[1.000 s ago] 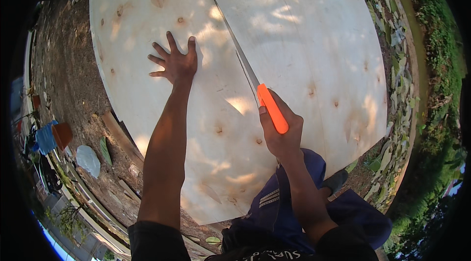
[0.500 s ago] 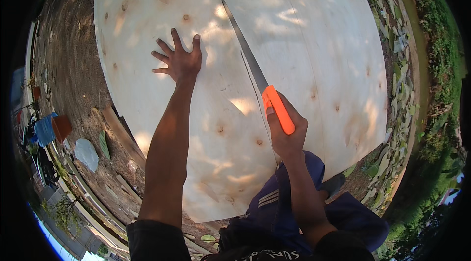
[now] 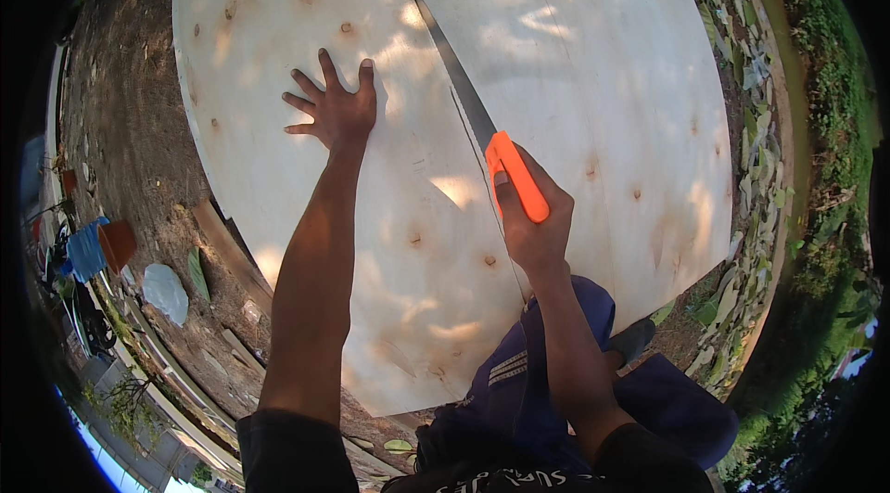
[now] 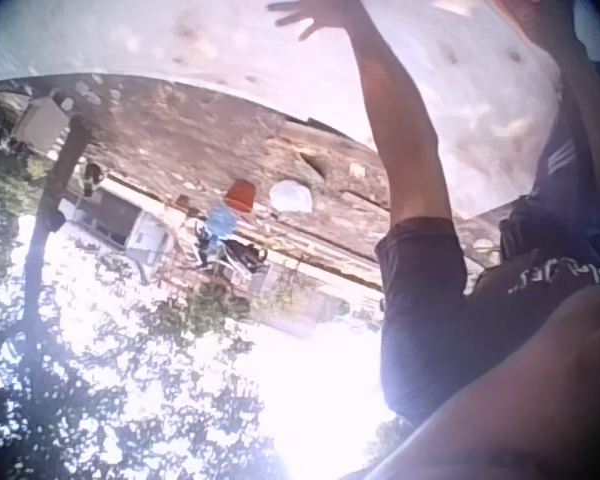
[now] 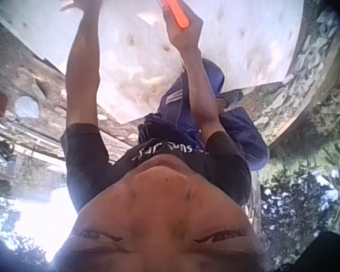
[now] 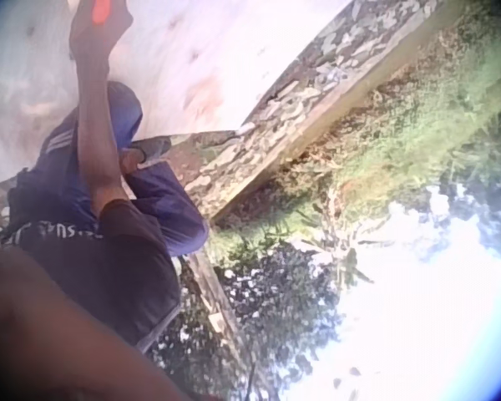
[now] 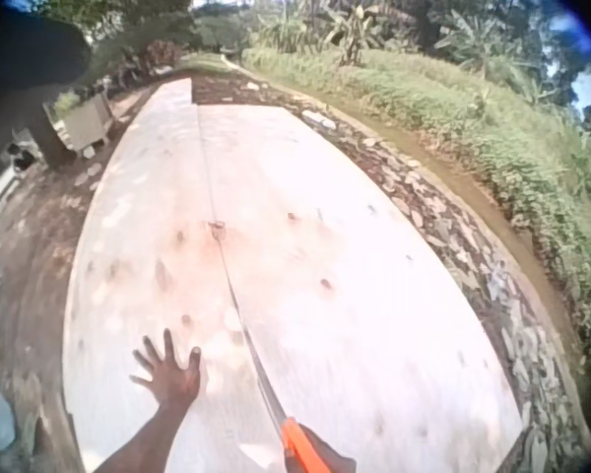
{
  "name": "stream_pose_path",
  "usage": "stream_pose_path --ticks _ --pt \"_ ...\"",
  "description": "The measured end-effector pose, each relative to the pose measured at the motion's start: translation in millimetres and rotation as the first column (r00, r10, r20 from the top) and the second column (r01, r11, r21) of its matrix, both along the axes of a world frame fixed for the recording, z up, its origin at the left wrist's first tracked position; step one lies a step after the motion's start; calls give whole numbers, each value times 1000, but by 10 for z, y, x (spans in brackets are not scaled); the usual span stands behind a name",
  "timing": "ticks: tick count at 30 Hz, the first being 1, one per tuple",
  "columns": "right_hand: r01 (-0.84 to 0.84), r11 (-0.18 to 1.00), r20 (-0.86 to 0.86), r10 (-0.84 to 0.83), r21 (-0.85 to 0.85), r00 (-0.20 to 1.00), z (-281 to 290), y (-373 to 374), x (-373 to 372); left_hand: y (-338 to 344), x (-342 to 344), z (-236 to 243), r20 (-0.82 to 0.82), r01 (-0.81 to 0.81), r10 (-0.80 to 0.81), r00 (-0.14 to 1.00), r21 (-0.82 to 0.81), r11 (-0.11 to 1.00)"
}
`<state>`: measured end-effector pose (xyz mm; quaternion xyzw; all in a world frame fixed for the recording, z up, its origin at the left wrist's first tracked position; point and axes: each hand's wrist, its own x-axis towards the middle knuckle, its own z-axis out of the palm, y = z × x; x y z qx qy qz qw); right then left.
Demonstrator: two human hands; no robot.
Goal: The person uses a hand saw to cut a large sheet of plywood placed on the ground. They saw along a marked line, pause to reposition, and continue cutting until a section separates.
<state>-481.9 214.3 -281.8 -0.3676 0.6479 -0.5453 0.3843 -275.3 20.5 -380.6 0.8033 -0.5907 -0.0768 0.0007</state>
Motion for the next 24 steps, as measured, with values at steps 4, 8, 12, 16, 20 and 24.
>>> stream_pose_path --ticks 4,8,12,16,20,24 --pt "-91 986 -70 101 139 992 -110 -1363 -145 -93 -226 0 -51 28 -29 998 -13 1000" --pt "-32 987 94 18 154 995 -16 -591 82 -47 24 -27 -21 3 -4 1000 -32 999" --pt "-20 1000 -55 20 -4 998 -22 283 -12 -83 -50 22 -12 -7 7 1000 -33 999" --pt "-30 996 81 24 81 996 -14 -745 19 -40 -115 -21 -29 18 -18 999 -21 1000" --pt "-67 996 -27 69 57 997 -182 -1067 -5 -108 -157 -13 -24 24 -25 999 -47 999" --pt "-34 994 -25 37 106 999 90 314 49 -73 -56 20 -23 -5 4 1000 -15 1000"
